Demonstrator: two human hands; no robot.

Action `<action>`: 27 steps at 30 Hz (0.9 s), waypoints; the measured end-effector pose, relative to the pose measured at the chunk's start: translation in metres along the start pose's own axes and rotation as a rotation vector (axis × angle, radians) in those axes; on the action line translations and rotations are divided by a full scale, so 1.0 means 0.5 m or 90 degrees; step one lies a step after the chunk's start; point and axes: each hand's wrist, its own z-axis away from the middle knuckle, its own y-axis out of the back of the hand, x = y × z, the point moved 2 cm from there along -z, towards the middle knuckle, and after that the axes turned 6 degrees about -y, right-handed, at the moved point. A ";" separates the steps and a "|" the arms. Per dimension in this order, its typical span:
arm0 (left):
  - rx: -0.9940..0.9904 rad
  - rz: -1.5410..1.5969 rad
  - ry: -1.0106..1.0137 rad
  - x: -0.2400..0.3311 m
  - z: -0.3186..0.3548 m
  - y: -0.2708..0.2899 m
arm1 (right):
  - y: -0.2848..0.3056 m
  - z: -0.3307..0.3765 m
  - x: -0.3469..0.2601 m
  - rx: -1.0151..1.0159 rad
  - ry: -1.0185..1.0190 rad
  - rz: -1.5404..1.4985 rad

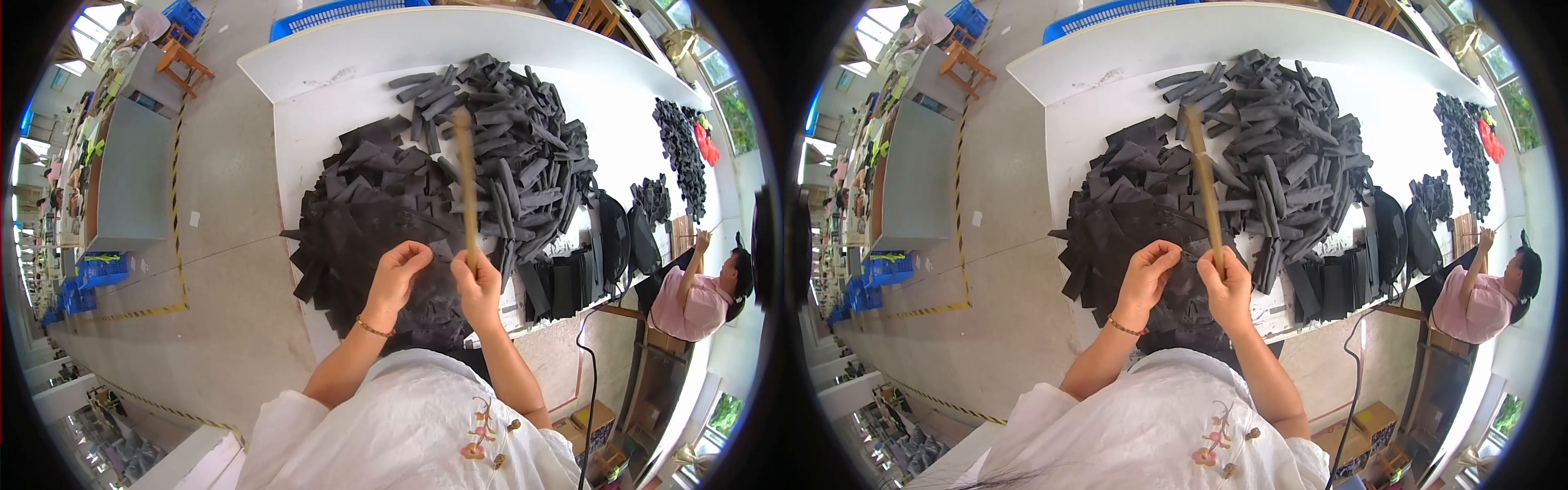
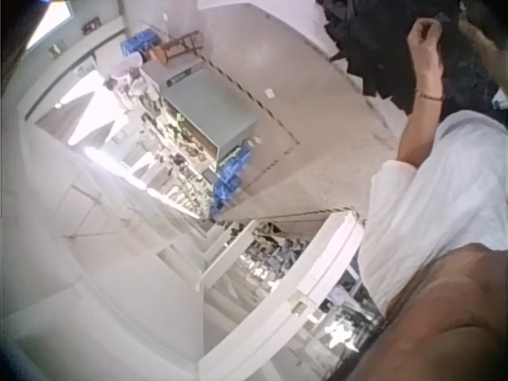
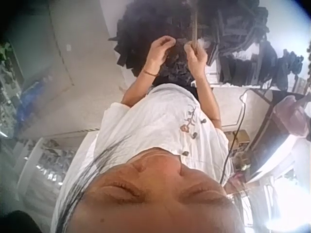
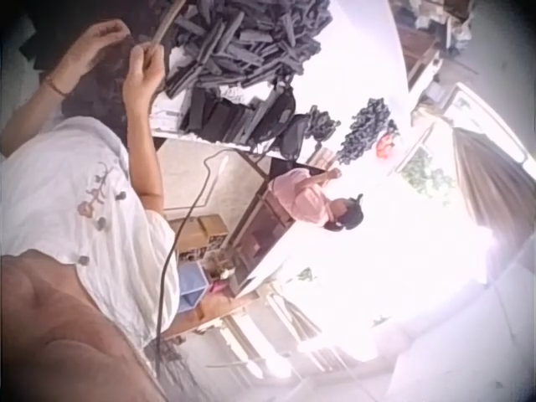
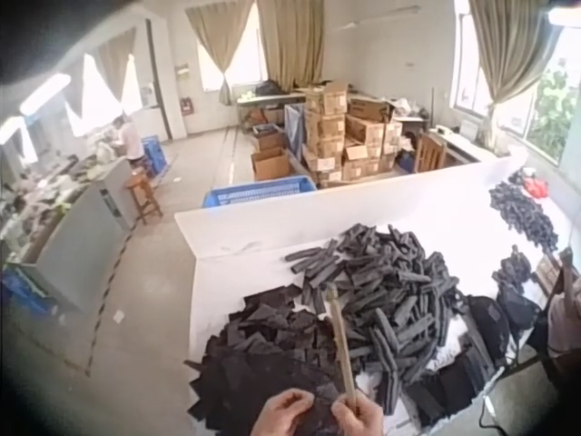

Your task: Using a wooden rod to turn black fabric tubes or straps inside out on a workbench.

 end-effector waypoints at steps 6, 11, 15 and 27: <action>0.029 0.050 0.006 -0.010 0.001 -0.015 | 0.001 0.005 -0.005 -0.011 -0.096 -0.252; 0.001 -0.127 -0.063 0.018 0.009 -0.024 | 0.027 -0.009 -0.036 0.043 0.112 0.106; -0.005 -0.198 -0.137 0.012 0.004 -0.035 | 0.021 -0.023 -0.035 0.019 0.246 0.283; 0.024 -0.389 -0.254 0.002 0.033 -0.045 | 0.039 -0.030 0.007 -0.036 0.097 0.262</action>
